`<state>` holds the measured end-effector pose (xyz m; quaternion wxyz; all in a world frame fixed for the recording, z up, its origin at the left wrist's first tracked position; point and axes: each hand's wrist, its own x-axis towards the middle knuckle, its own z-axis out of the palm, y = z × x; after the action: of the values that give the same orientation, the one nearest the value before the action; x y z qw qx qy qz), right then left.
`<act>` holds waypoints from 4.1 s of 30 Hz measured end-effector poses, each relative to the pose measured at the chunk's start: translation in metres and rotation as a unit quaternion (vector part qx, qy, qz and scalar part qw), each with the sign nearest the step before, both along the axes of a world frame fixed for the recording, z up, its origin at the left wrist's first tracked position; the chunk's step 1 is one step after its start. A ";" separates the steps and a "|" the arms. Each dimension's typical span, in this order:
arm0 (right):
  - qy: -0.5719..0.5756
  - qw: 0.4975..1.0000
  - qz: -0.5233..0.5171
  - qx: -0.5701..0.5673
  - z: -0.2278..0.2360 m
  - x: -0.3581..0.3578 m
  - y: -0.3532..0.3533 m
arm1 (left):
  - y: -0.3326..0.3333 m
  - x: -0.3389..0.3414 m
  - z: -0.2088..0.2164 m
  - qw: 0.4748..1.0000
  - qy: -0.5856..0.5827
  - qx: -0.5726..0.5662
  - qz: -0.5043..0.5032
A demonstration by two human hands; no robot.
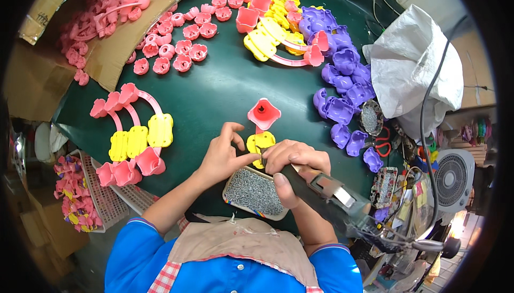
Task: The person assembles colorful plastic flower-shaped components into garland-like structures using a hot glue gun. They repeatedly pick up pink, yellow, and purple pieces, apply glue, and attach them to a flexible pink stem, then place the assembled sections on the table.
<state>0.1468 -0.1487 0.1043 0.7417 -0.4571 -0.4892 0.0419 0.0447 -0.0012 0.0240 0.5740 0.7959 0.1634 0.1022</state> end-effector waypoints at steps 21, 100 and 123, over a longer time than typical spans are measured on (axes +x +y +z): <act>0.109 0.992 0.017 -0.061 -0.039 -0.030 -0.046 | -0.015 -0.037 -0.003 0.994 -0.086 0.063 0.023; 0.078 0.991 -0.104 0.039 -0.047 -0.006 -0.044 | -0.017 0.032 -0.001 0.972 0.104 -0.209 -0.036; 0.135 0.989 0.026 -0.061 -0.049 -0.048 -0.088 | 0.077 0.230 -0.022 0.921 -0.046 -0.229 0.311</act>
<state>0.0986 -0.2368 0.0555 0.7706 -0.4783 -0.3927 0.1522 0.2750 0.0755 0.0018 0.6865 0.5467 0.3951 0.2716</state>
